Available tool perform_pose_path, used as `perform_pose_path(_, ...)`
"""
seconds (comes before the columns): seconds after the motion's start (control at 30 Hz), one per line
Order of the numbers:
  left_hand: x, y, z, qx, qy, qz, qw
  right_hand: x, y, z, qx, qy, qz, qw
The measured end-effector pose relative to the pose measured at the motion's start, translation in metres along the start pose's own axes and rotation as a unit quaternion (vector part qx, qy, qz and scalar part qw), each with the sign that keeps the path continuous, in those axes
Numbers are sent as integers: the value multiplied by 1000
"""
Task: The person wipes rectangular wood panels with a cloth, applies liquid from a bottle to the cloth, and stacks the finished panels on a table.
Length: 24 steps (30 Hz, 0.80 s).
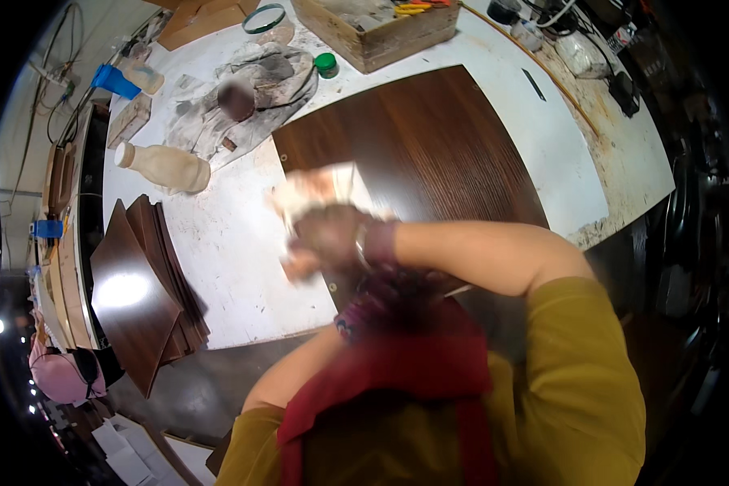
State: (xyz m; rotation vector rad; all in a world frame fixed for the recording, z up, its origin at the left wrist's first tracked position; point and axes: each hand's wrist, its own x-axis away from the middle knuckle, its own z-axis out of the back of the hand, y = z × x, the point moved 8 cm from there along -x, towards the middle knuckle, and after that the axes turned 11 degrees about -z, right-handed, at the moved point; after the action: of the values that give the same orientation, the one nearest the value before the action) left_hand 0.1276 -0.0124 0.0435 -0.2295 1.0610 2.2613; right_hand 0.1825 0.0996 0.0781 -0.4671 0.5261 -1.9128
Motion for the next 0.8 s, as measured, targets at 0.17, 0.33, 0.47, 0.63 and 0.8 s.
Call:
perform_pose_path(0.17, -7, 19, 6, -142, -43, -101, 984, -101, 86, 77, 27, 136, -151, 979)
perform_pose_path(0.33, -1, -7, -20, 273, 25, 17, 961, -67, 60, 54, 64, 129, -108, 984)
perform_pose_path(0.47, -8, 9, -8, -94, -139, -35, 985, -111, 98, 94, 20, 171, -231, 957)
perform_pose_path(0.63, -8, 14, 12, -135, -89, -82, 983, -77, 68, 65, 53, 200, -128, 970)
perform_pose_path(0.8, -11, 29, 17, -124, 6, -142, 982, -36, 197, 128, 43, 212, -249, 944)
